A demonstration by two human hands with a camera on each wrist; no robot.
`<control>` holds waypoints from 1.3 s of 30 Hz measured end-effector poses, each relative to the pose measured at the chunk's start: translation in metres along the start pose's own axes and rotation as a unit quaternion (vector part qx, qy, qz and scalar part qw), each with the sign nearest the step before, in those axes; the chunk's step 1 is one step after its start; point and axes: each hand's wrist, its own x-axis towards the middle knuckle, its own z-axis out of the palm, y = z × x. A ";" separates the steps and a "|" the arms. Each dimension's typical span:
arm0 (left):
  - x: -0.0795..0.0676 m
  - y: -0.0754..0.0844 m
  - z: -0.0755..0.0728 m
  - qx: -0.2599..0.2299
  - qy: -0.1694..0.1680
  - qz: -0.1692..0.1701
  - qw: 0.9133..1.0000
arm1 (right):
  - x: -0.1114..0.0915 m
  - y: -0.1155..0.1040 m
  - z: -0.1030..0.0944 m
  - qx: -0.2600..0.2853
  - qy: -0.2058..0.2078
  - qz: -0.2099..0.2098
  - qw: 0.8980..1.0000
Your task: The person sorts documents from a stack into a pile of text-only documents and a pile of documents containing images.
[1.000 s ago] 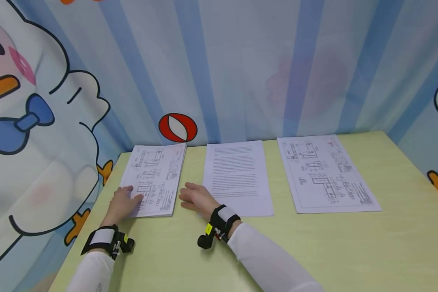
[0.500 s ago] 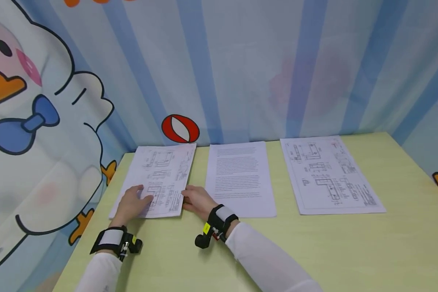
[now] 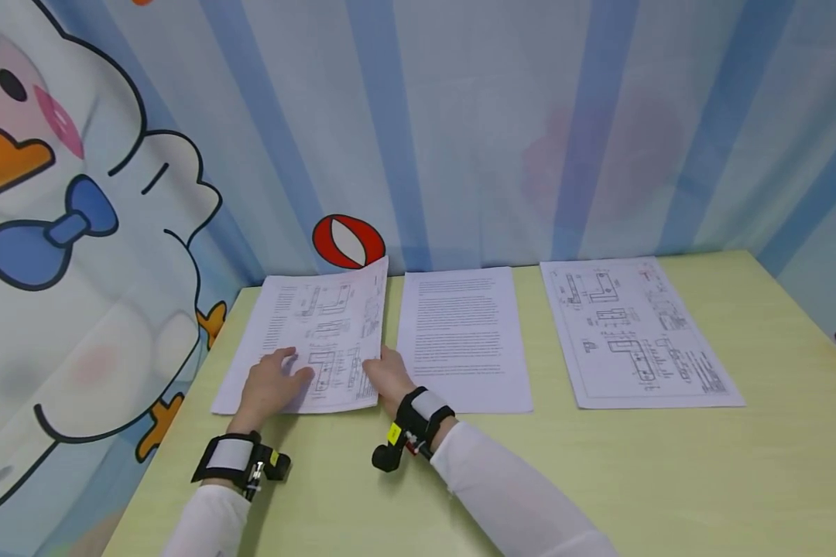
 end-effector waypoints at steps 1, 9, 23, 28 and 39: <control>0.000 0.001 0.000 -0.001 0.003 -0.003 1.000 | -0.001 0.000 -0.002 0.001 0.009 0.000 1.000; 0.005 0.004 0.000 -0.032 -0.005 -0.042 0.999 | -0.006 0.004 -0.026 0.028 0.039 -0.005 0.999; 0.010 0.032 -0.001 -0.300 -0.079 -0.071 0.948 | -0.016 -0.010 -0.084 0.062 -0.006 -0.036 0.997; 0.007 0.053 0.003 -0.459 -0.103 -0.082 0.879 | -0.022 -0.020 -0.105 0.062 -0.009 -0.052 0.997; -0.004 0.095 0.027 -0.573 -0.182 -0.034 0.799 | -0.049 -0.028 -0.157 0.033 -0.006 -0.076 0.997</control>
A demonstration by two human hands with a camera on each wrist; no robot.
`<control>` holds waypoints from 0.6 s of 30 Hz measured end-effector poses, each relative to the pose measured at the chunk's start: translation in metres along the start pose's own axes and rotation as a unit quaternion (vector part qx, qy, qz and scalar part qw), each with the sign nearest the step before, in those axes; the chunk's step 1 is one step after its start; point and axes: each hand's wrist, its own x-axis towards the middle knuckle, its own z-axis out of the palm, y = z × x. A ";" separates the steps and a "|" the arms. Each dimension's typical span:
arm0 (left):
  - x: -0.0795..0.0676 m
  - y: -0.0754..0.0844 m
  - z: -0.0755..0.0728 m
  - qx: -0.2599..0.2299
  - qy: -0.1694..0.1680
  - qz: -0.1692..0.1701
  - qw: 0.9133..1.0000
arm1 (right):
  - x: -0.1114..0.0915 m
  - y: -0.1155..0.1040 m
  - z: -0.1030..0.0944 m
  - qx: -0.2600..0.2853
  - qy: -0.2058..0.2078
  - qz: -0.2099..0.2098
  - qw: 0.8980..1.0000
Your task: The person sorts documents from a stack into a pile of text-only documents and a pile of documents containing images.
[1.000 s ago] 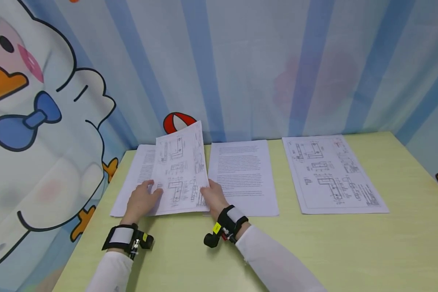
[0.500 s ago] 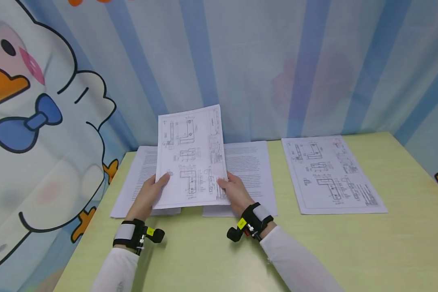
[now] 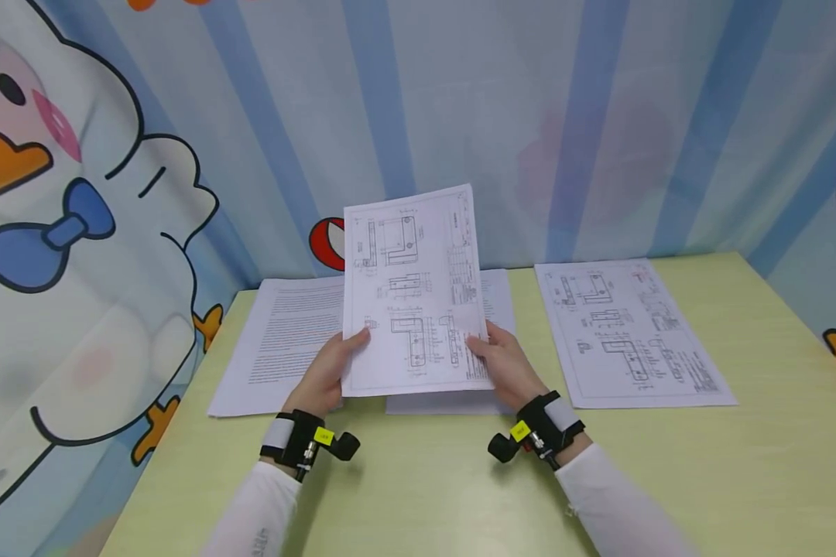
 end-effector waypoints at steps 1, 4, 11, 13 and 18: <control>0.001 -0.001 0.004 0.000 0.000 0.001 1.000 | -0.002 -0.002 -0.004 -0.005 0.001 -0.002 1.000; 0.003 -0.003 0.019 0.005 -0.006 0.007 1.000 | -0.009 -0.009 -0.016 -0.022 0.008 -0.007 1.000; 0.010 -0.009 0.054 0.013 -0.031 0.022 0.999 | -0.023 -0.025 -0.043 -0.059 0.031 -0.016 0.998; 0.013 -0.012 0.063 0.015 -0.038 0.025 0.999 | -0.028 -0.029 -0.050 -0.071 0.042 -0.017 0.996; 0.017 -0.019 0.079 0.037 -0.048 0.035 0.998 | -0.037 -0.036 -0.065 -0.105 0.055 -0.025 0.993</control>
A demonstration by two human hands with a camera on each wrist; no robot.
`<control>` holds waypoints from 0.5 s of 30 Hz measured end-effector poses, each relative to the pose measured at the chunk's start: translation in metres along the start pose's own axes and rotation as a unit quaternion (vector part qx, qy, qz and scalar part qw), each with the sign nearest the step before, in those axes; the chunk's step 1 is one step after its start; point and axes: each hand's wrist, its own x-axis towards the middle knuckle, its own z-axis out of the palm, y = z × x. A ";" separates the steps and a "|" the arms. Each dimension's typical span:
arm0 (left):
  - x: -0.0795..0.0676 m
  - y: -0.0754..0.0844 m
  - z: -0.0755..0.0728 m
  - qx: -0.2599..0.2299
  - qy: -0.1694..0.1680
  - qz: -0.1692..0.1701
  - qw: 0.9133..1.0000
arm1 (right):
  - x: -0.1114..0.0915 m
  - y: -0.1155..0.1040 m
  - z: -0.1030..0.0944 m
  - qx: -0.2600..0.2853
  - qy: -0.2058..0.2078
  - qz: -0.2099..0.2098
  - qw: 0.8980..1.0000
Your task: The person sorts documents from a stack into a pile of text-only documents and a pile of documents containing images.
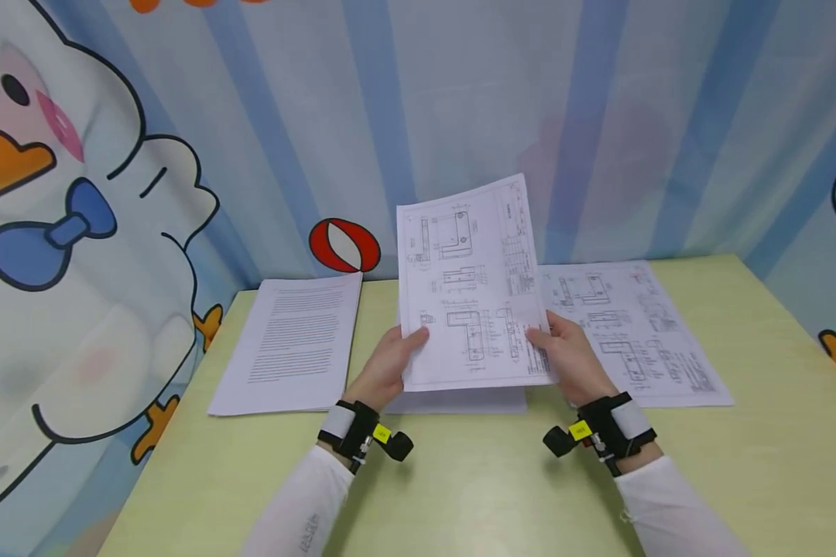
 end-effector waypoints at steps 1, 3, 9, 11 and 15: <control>0.001 -0.001 0.003 0.006 -0.006 0.003 1.000 | -0.001 0.000 -0.004 -0.009 0.003 -0.001 1.000; 0.003 -0.004 0.009 0.017 -0.018 0.007 1.000 | -0.004 -0.001 -0.011 -0.028 0.012 -0.002 1.000; 0.013 -0.008 0.033 0.036 -0.029 0.017 0.999 | -0.009 -0.003 -0.037 -0.078 0.041 -0.006 0.996; 0.016 -0.009 0.041 0.043 -0.022 0.013 0.999 | -0.011 -0.004 -0.047 -0.094 0.047 -0.009 0.994; 0.024 -0.013 0.057 0.053 -0.025 0.005 0.998 | -0.014 -0.006 -0.067 -0.135 0.055 -0.018 0.989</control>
